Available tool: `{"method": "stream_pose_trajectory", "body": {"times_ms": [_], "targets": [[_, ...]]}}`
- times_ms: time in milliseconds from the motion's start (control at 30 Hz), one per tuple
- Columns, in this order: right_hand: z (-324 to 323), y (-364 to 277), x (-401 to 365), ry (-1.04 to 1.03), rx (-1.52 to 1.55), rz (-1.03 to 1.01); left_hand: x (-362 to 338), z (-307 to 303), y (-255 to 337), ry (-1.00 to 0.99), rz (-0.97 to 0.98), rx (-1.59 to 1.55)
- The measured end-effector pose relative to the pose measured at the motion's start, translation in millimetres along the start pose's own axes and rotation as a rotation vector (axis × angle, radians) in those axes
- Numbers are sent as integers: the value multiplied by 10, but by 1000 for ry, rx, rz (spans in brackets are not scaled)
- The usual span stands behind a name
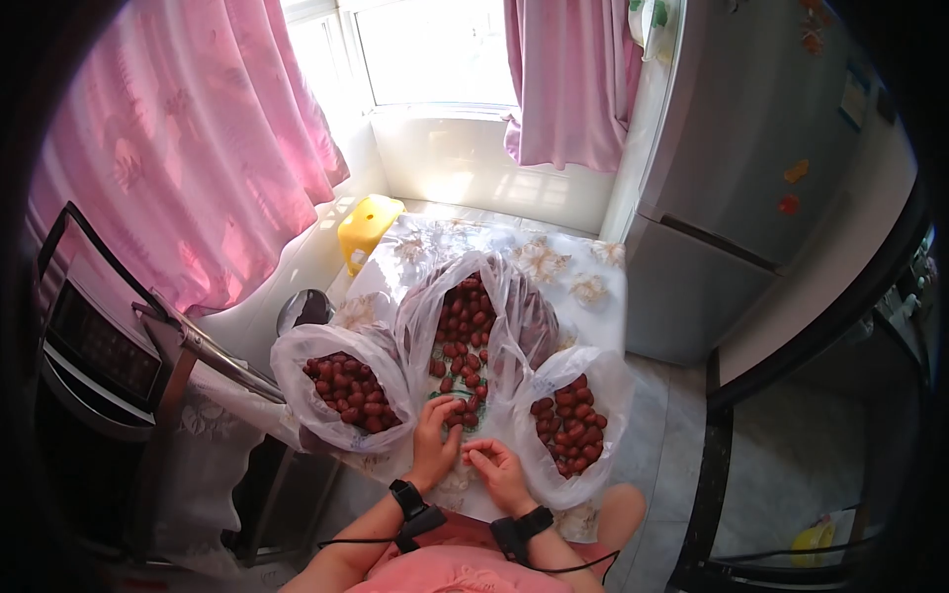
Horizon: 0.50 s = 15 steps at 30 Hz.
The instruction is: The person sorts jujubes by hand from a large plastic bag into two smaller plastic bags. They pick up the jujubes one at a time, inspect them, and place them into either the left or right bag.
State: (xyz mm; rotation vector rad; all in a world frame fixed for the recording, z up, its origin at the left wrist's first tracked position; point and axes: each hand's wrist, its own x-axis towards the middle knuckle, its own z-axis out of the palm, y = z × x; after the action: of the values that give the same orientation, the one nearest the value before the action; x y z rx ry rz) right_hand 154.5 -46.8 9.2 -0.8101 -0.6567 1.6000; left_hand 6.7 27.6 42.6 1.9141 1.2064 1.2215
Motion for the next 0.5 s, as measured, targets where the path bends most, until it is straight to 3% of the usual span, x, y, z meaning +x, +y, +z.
{"method": "stream_pose_trajectory", "body": {"times_ms": [500], "targets": [[-2, 1, 1, -13, -3, -23, -50, 3, -59, 8, -215, -313]]}}
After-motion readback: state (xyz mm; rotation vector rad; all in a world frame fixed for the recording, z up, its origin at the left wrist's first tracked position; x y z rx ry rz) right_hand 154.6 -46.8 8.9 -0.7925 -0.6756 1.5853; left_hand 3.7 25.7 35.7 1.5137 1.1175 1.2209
